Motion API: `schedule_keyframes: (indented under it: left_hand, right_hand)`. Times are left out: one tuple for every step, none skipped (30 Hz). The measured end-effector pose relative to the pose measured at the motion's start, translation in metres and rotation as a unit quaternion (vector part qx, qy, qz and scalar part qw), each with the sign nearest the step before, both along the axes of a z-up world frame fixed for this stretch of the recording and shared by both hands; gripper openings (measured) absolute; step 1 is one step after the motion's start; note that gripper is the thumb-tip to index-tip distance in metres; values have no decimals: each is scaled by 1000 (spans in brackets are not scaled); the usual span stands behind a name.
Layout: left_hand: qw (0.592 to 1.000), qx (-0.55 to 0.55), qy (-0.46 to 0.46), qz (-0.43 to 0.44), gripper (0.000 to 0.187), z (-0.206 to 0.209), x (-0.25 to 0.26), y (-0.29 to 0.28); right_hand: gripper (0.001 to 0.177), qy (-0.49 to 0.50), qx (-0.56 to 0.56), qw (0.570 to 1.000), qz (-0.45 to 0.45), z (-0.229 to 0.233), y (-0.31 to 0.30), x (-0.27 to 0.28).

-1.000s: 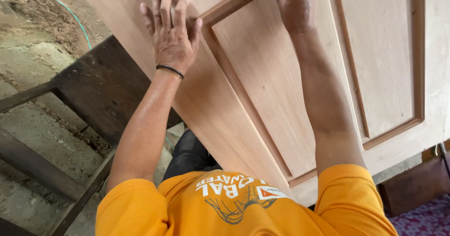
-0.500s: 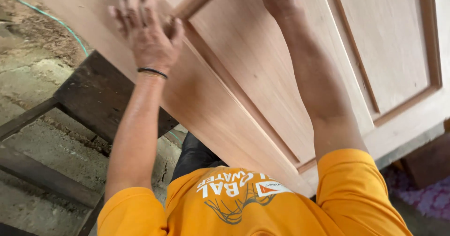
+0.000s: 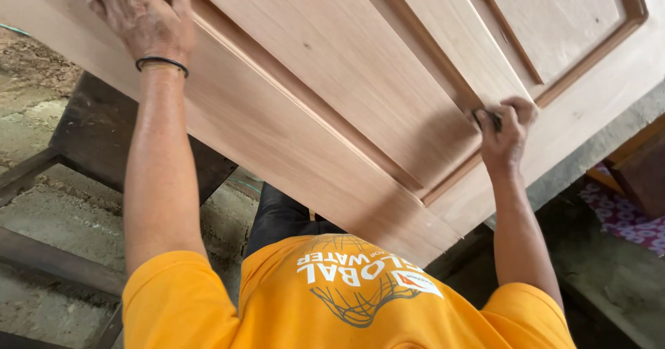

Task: The person smooths the surface of a wooden door using a sanding block. They move the sanding block across the flat panels and along the raised edges of the door frame.

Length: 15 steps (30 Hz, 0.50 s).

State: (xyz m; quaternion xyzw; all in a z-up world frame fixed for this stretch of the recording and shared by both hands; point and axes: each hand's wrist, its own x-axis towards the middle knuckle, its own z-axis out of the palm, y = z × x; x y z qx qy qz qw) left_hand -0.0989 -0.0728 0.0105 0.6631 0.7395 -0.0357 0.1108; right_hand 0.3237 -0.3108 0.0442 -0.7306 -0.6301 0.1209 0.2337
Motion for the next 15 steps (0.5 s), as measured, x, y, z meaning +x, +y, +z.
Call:
schedule_keyframes:
  left_hand:
    - [1000, -16, -1, 23, 61, -3, 0, 0]
    - [998, -32, 0, 48, 63, -5, -3, 2]
    - [999, -31, 2, 45, 63, -7, -2, 0]
    - [999, -25, -3, 47, 64, -9, -3, -1]
    - [999, -19, -7, 49, 65, -12, -5, 0]
    - [999, -22, -6, 48, 65, -5, -1, 0]
    - [998, -32, -11, 52, 62, 1, 2, 1]
    - [998, -40, -15, 56, 60, 7, 4, 4]
    - [997, -42, -15, 56, 60, 6, 7, 7]
    - [998, -31, -26, 48, 60, 8, 6, 11]
    - [998, -20, -37, 41, 61, 10, 4, 15]
    - [998, -16, -33, 47, 61, 12, 4, 15]
    - [999, -10, -28, 41, 62, 14, 4, 15]
    - [999, -6, -24, 33, 63, 15, 5, 16]
    - [999, -3, -22, 36, 63, 12, 3, 17]
  right_hand:
    - [13, 14, -12, 1000, 4, -6, 4, -1]
    - [12, 29, -23, 999, 9, -15, 10, -3]
    - [12, 31, -22, 999, 6, -17, 13, -4]
    - [11, 4, -5, 999, 33, -20, 17, -5]
    - [11, -24, 12, 998, 60, -24, 22, -7]
    - [11, -23, 9, 998, 59, -30, 25, -8]
    - [13, -14, 15, 998, 64, -36, 29, -9]
    - [15, -5, 22, 997, 70, -43, 34, -11]
    - [15, -4, 20, 997, 71, -41, 49, -20]
    - [13, -17, 56, 992, 115, -40, 67, -31]
    - [11, -30, 92, 982, 160, -38, 85, -43]
    - [11, -26, 97, 981, 165, -34, 109, -59]
    - [9, -4, 110, 976, 188, -30, 134, -77]
    - [11, 16, 121, 970, 209, -24, 157, -93]
    - [11, 19, 124, 969, 213, -28, 183, -108]
